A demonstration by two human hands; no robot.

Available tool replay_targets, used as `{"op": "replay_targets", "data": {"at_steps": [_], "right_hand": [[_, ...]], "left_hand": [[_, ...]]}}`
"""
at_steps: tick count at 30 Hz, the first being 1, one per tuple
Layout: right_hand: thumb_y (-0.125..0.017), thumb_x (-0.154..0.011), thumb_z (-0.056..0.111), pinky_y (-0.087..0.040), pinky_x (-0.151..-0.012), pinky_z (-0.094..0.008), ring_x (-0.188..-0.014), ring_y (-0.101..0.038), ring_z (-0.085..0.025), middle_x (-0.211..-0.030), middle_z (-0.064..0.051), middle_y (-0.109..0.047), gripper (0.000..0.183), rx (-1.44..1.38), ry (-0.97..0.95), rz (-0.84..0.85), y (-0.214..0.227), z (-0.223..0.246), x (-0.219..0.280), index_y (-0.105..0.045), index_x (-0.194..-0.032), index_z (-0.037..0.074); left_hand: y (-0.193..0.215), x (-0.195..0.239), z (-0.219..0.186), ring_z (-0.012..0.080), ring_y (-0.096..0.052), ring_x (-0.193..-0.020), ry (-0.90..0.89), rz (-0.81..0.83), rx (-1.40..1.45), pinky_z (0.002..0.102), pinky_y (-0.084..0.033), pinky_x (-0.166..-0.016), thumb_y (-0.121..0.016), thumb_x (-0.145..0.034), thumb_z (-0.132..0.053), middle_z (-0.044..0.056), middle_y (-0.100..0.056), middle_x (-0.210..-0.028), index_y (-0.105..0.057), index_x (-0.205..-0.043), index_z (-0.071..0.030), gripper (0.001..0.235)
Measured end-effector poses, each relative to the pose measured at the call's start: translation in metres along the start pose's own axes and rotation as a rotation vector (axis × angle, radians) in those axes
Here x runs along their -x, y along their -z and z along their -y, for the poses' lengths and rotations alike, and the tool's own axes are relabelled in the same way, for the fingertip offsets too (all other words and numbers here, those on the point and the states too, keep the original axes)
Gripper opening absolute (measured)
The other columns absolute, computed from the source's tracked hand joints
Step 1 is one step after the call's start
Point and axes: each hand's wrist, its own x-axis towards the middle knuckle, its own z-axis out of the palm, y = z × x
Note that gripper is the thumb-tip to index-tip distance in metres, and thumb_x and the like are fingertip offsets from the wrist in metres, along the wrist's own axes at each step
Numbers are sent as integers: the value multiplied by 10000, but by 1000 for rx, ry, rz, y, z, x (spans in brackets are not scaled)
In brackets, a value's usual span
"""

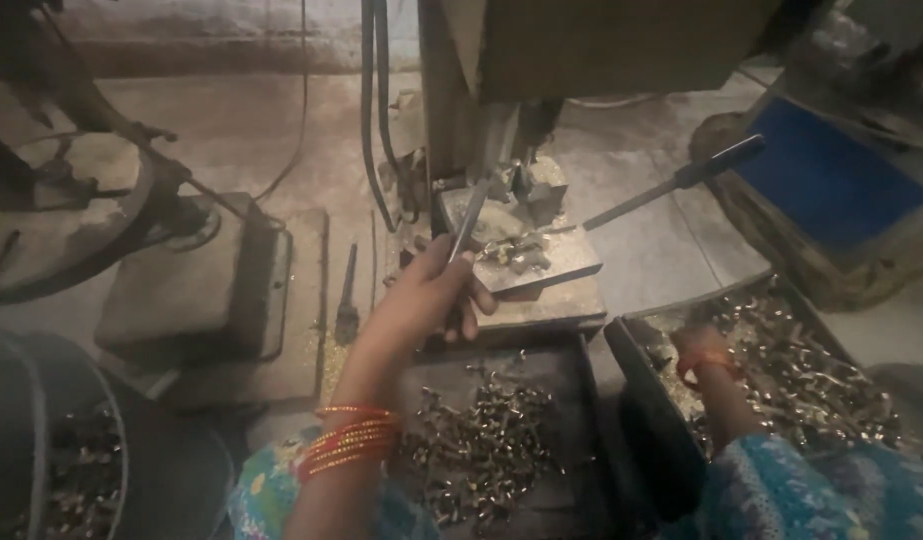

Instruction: The person uses a manual hand press to stamp or form small brass metal components.

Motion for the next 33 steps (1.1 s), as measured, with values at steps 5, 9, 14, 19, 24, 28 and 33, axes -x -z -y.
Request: {"op": "replay_targets", "data": {"at_steps": [5, 9, 14, 19, 24, 28, 33], "right_hand": [[-924, -618, 54, -707, -711, -561, -940, -786, -393, -1079, -144, -774, 470, -1064, -285, 15, -7, 40, 42, -760, -1054, 114], [-848, -805, 279, -581, -787, -475, -922, -727, -344, -1037, -203, -762, 423, -1361, -440, -270, 15, 50, 77, -713, -1175, 122], [-756, -917, 178, -531, -743, -397, -809, -644, -234, -961, -150, -704, 318, -1719, -160, -963, 104, 40, 142, -724, -1169, -13], [-675, -885, -2, -538, -840, -313, -949, -655, -202, -1079, -83, -654, 357, -1515, 319, -1311, 269, 67, 264, -664, -1241, 25], [-671, -739, -66, -524, -837, -422, -952, -627, -360, -1060, -159, -642, 449, -1096, 464, -1387, 332, 109, 310, -674, -1175, 40], [-674, -735, -87, -499, -892, -475, -1013, -593, -414, -1015, -151, -684, 389, -931, 488, -1322, 330, 109, 297, -715, -1098, 48], [-690, -724, -74, -514, -875, -476, -995, -623, -409, -976, -161, -702, 334, -862, 520, -1255, 337, 96, 296, -736, -1036, 35]], "left_hand": [[0, 1, -1, 152, -599, -462, 18, -8, -3, 257, -412, -382, -443, -1042, -292, 92, -703, -772, -491, -1306, -78, 343], [-1, 7, -4, 142, -608, -480, -7, -3, 28, 251, -414, -396, -446, -1047, -299, 93, -705, -780, -494, -1318, -79, 352], [-2, 2, 0, 156, -600, -471, -20, 0, 12, 264, -398, -388, -457, -1044, -315, 99, -702, -754, -480, -1298, -60, 361], [-8, 6, -8, 135, -606, -491, 18, -37, -14, 254, -408, -401, -462, -1032, -307, 86, -708, -755, -511, -1314, -87, 362], [-9, 14, -17, 130, -599, -491, 43, -67, -49, 239, -411, -422, -466, -1042, -324, 81, -716, -769, -516, -1286, -85, 345], [-8, 15, -14, 126, -603, -504, 26, -38, 17, 250, -416, -418, -460, -1035, -308, 90, -721, -778, -491, -1237, -65, 318], [-4, 18, -22, 120, -602, -515, 7, -30, 22, 247, -426, -434, -473, -1051, -318, 92, -720, -785, -500, -1232, -37, 335]]}}
